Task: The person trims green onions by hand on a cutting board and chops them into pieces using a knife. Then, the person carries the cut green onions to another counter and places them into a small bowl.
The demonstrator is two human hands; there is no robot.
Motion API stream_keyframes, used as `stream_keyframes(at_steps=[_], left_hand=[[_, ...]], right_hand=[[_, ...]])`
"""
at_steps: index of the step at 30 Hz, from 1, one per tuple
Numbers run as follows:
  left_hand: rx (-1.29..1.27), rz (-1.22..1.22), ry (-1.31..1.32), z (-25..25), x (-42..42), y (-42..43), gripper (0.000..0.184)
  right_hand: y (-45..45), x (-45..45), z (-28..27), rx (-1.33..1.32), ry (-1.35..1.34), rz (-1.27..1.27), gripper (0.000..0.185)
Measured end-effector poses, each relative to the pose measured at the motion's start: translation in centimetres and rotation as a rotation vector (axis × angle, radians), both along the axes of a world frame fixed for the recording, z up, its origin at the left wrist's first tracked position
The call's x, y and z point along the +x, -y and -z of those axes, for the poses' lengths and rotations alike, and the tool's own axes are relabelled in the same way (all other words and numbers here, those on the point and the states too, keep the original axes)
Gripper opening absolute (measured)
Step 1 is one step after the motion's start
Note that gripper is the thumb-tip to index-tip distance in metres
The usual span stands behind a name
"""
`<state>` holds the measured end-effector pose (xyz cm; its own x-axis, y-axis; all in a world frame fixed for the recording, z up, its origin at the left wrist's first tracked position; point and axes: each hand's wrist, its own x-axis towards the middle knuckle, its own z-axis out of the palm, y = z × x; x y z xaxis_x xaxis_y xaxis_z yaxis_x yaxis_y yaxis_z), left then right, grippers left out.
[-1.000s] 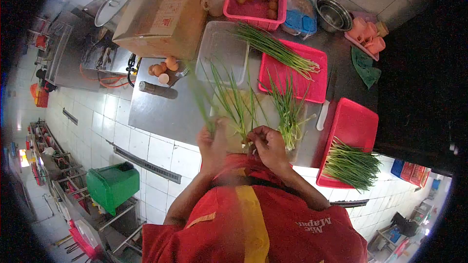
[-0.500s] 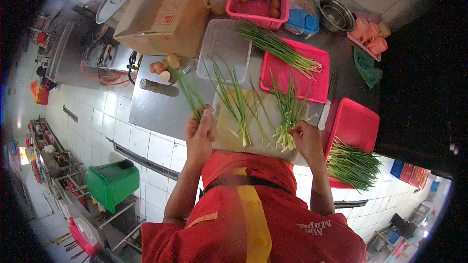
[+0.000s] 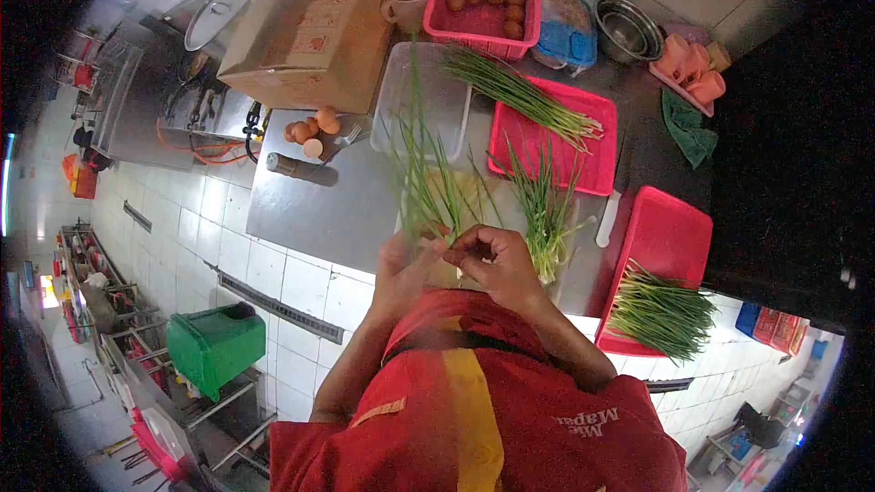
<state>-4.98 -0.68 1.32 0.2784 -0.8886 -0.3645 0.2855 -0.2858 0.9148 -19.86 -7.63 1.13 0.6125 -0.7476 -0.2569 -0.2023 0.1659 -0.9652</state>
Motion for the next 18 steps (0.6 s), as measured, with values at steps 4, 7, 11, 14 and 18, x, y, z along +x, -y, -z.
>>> stream_keyframes(at_steps=[4, 7, 11, 14, 18], left_hand=[[0.002, -0.016, 0.117, -0.6, -0.2, 0.1, 0.014], [0.030, 0.009, 0.131, -0.5, 0.0, 0.0, 0.014], [0.075, 0.022, 0.042, -1.1, -0.1, 0.1, 0.013], [-0.026, -0.046, 0.197, -0.4, -0.2, 0.1, 0.014], [-0.081, -0.101, 0.242, -0.6, 0.4, 0.1, 0.014]], right_hand=[[-0.2, -0.3, -0.5, -0.051, -0.028, -0.008, 0.009], [-0.4, -0.5, 1.0, 0.024, 0.080, 0.030, 0.008], [-0.9, -0.3, 2.1, 0.128, 0.140, 0.074, 0.010], [-1.1, -0.3, 2.4, 0.100, 0.097, 0.124, 0.013], [-1.1, -0.3, 1.8, 0.058, 0.113, 0.188, 0.013]])
